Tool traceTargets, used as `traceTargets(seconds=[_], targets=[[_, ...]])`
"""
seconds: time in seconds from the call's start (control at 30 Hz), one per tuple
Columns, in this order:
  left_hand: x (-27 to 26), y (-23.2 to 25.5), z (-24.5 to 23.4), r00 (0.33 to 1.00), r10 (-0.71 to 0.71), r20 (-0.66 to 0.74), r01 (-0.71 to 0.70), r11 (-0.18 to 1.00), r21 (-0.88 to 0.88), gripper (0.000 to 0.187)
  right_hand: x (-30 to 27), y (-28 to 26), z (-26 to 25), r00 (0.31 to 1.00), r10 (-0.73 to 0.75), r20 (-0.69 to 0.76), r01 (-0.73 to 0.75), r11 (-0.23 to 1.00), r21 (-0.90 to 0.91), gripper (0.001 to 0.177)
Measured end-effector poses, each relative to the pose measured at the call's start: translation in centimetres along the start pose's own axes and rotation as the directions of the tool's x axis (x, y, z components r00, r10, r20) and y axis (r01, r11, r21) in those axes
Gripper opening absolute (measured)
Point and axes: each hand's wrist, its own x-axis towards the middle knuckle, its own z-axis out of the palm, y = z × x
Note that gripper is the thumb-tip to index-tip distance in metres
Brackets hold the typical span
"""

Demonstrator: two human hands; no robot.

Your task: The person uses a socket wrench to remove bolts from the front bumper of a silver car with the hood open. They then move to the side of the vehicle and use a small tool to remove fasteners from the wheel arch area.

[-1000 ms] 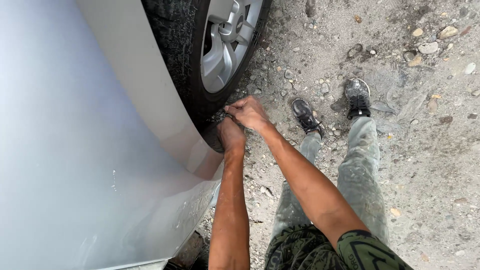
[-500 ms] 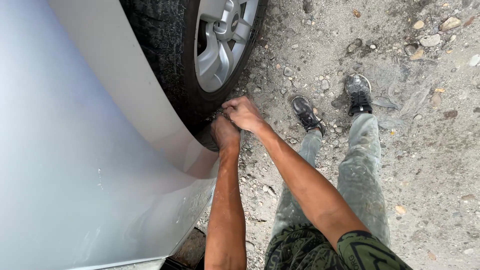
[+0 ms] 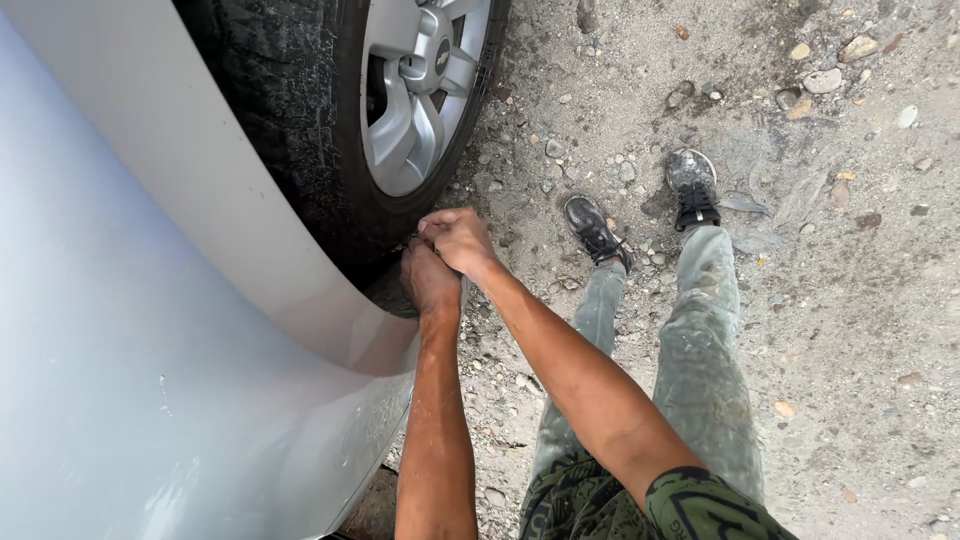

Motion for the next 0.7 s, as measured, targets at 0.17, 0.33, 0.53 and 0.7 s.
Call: traceTargets(seconds=[0.17, 0.33, 0.53, 0.7], targets=[[-0.7, 1.1, -1.2, 0.997, -0.049, 0.054, 0.058, 0.985, -0.162, 0.03, 0.8, 3.6, -0.8, 0.908, 0.039, 0.417, -0.296, 0.764, 0.573, 0.031], [0.4, -2.9, 2.5, 0.996, 0.051, 0.07, -0.049, 0.998, -0.027, 0.027, 2.5, 6.4, 0.3, 0.919, -0.077, 0.386, -0.1, 0.903, 0.419, 0.031], [-0.3, -1.0, 0.6, 0.991, 0.028, 0.127, -0.044, 0.99, 0.13, 0.024, -1.8, -3.4, -2.4, 1.0, -0.008, 0.017, 0.012, 0.959, -0.284, 0.026], [-0.5, -0.7, 0.6, 0.996, -0.018, 0.092, 0.014, 0.999, 0.043, 0.026, 0.0, 1.9, -3.5, 0.952, 0.083, 0.294, -0.197, 0.903, 0.382, 0.026]])
